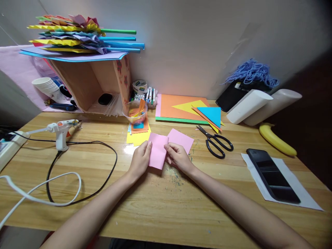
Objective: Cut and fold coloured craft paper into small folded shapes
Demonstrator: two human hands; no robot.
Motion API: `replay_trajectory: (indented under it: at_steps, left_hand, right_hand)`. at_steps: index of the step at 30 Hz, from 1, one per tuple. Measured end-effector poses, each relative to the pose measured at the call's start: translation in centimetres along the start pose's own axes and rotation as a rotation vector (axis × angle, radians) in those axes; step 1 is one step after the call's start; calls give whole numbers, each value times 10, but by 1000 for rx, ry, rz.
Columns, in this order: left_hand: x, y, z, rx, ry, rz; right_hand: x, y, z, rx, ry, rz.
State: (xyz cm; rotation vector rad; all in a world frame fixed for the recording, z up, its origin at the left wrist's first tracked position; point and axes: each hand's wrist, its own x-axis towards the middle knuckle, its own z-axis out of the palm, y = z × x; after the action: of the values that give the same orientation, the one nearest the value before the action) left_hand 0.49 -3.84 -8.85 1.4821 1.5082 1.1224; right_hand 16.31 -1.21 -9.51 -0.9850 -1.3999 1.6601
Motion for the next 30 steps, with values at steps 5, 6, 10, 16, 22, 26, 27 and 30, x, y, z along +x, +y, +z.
replay_trajectory:
  at_steps: [5,6,10,16,22,26,27,30]
  left_hand:
    - [0,0,0,24,-5,-13]
    - [-1,0,0,34,-6,-13]
    - [-2,2,0,75,3,-6]
    - [-3,7,0,70,-24,8]
    - [-4,7,1,72,-45,2]
    - [-3,5,0,61,-69,-9]
    - [-3,5,0,64,-70,-8]
    - [-3,6,1,82,-65,-4]
  right_hand:
    - [-1,3,-1,-51,28,-47]
    - [-2,4,-1,-56,37,-48]
    - [-1,1,0,-18,59,-59]
    - [3,0,0,71,93,-49]
    - [4,2,-4,58,150,-39]
    - [5,-2,-6,26,214,-65]
    - [5,-2,-6,17,224,-67]
    - [6,-2,-8,19,223,-64]
